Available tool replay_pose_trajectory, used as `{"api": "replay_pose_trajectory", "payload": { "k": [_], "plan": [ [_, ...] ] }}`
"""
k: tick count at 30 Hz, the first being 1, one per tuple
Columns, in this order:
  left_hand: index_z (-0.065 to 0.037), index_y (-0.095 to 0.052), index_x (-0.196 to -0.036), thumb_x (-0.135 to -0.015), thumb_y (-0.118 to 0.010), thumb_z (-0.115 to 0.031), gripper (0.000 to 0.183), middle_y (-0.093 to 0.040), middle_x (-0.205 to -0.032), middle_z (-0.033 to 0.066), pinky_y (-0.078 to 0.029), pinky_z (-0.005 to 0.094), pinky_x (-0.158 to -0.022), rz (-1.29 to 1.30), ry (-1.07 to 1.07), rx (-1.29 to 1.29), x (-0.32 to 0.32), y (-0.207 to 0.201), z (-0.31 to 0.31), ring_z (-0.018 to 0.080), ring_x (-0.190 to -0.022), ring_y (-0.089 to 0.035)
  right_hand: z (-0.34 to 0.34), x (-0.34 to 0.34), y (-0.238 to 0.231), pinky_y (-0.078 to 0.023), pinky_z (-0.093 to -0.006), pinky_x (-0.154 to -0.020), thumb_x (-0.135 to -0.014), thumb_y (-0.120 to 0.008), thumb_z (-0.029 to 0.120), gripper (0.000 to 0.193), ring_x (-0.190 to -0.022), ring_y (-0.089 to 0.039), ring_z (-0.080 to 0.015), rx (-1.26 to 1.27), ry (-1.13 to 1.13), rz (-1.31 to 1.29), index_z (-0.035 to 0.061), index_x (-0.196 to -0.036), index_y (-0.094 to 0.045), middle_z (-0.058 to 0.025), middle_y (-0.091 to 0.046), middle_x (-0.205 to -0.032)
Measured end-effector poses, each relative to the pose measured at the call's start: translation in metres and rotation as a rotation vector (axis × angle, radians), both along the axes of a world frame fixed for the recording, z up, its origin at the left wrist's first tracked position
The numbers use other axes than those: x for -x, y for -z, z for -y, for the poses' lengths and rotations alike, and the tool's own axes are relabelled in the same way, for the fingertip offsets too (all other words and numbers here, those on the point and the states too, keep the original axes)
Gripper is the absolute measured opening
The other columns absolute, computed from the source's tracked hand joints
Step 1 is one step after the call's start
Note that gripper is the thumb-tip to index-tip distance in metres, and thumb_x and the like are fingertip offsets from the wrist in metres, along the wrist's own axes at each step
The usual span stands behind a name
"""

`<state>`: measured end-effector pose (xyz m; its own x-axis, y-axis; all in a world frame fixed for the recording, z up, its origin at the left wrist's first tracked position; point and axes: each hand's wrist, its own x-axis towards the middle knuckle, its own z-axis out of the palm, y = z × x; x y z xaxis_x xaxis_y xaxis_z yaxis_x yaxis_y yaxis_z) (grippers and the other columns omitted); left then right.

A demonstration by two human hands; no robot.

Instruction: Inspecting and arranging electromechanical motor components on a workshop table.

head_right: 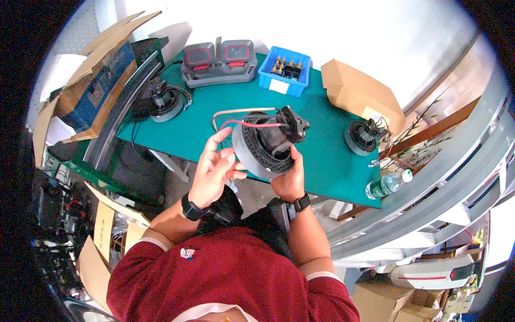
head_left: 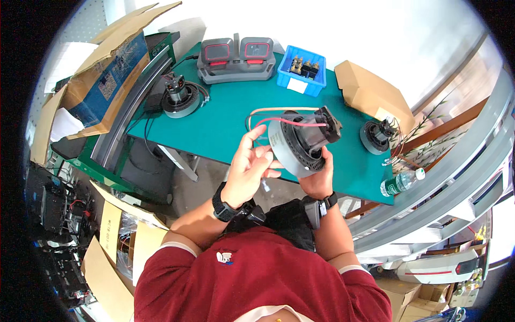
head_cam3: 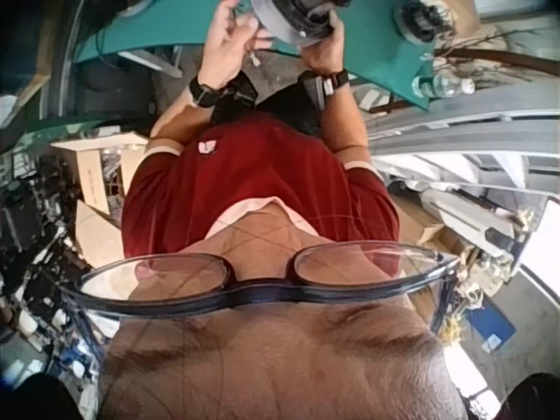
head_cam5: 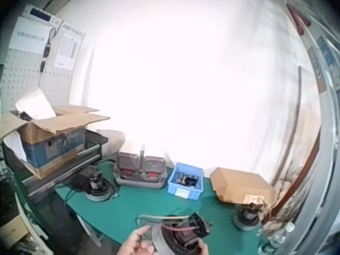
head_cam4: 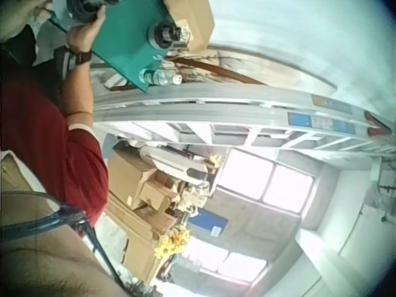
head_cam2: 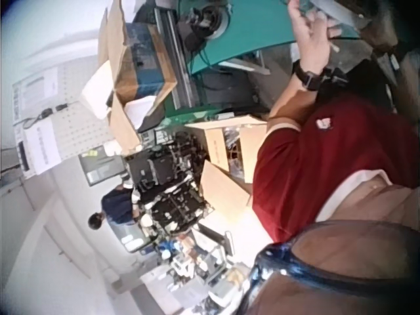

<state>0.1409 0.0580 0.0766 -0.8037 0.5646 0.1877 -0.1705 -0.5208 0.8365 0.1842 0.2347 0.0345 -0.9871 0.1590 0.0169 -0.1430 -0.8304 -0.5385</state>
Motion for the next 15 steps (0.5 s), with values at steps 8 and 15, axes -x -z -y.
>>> {"api": "replay_pose_trajectory", "payload": {
  "k": [8,15],
  "plan": [
    [-0.009,-0.026,-0.136,-0.089,-0.049,-0.008,0.052,-0.061,-0.090,0.0106,-0.050,0.0260,-0.063,-0.281,0.005,0.309,0.008,-0.004,0.019,0.0171,-0.077,-0.062,0.011,-0.014,-0.010,-0.041,-0.0354,-0.071,-0.082,-0.043,0.050,0.051,-0.094,-0.055,-0.0212,-0.085,-0.088,0.180,0.0128,-0.114,-0.056,-0.0053,-0.059,-0.110],
    [0.000,-0.054,-0.102,-0.089,-0.052,-0.020,0.023,-0.055,-0.063,0.0051,-0.038,0.0194,-0.043,-0.376,-0.330,0.037,0.018,-0.018,0.055,0.0078,-0.046,-0.047,0.003,-0.014,0.001,-0.037,-0.0301,-0.057,-0.081,-0.045,0.047,0.043,-0.082,-0.055,-0.0176,0.045,-0.030,0.329,0.0140,-0.104,-0.059,-0.0019,-0.062,-0.097]
  ]
}}
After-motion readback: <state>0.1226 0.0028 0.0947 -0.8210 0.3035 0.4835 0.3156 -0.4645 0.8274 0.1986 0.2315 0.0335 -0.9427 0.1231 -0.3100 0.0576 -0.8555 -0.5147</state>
